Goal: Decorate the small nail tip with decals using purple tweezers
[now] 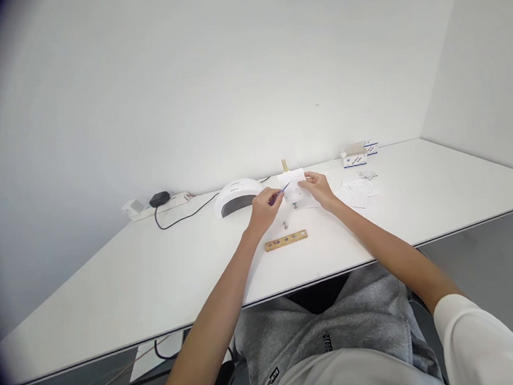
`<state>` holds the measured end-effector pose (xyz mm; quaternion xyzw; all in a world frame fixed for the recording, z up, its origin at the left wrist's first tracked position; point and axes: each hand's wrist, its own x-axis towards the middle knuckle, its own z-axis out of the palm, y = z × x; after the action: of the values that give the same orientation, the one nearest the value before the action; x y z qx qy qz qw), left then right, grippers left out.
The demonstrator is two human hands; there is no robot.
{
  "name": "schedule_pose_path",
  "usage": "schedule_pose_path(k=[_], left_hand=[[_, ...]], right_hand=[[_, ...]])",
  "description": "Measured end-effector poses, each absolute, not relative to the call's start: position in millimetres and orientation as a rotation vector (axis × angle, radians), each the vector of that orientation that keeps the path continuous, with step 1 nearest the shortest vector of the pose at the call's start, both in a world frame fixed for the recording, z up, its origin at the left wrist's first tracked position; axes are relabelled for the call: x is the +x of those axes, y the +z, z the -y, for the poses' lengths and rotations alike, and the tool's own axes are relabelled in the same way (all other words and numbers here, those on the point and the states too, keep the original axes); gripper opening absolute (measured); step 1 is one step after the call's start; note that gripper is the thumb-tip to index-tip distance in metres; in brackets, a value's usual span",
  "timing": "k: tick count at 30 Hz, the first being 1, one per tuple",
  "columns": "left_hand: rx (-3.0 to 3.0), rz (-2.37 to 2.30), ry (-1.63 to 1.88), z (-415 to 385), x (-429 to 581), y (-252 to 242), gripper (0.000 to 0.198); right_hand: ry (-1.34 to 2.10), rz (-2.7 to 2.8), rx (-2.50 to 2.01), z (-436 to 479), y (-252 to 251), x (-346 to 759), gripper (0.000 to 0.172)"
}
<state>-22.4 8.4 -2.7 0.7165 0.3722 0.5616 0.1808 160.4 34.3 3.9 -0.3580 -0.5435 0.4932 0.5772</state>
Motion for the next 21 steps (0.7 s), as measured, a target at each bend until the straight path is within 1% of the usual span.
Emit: schedule_pose_path(k=[4, 9, 14, 21], left_hand=[[2.089, -1.140, 1.613, -8.1, -23.8, -2.5, 0.008], [2.276, -1.253, 1.541, -7.3, -23.3, -3.8, 0.013], [2.309, -1.296, 1.491, -7.1, -22.3, -4.8, 0.019], [2.303, -1.311, 1.475, -6.3, -23.4, -5.2, 0.021]], right_hand=[[1.140, 1.291, -0.831, -33.7, 3.7, 159.8, 0.030], [1.154, 1.288, -0.811, -32.2, 4.4, 159.0, 0.026], [1.194, 1.268, -0.798, -32.4, 3.4, 158.4, 0.020], [1.204, 1.255, -0.787, -34.4, 1.4, 159.2, 0.024]])
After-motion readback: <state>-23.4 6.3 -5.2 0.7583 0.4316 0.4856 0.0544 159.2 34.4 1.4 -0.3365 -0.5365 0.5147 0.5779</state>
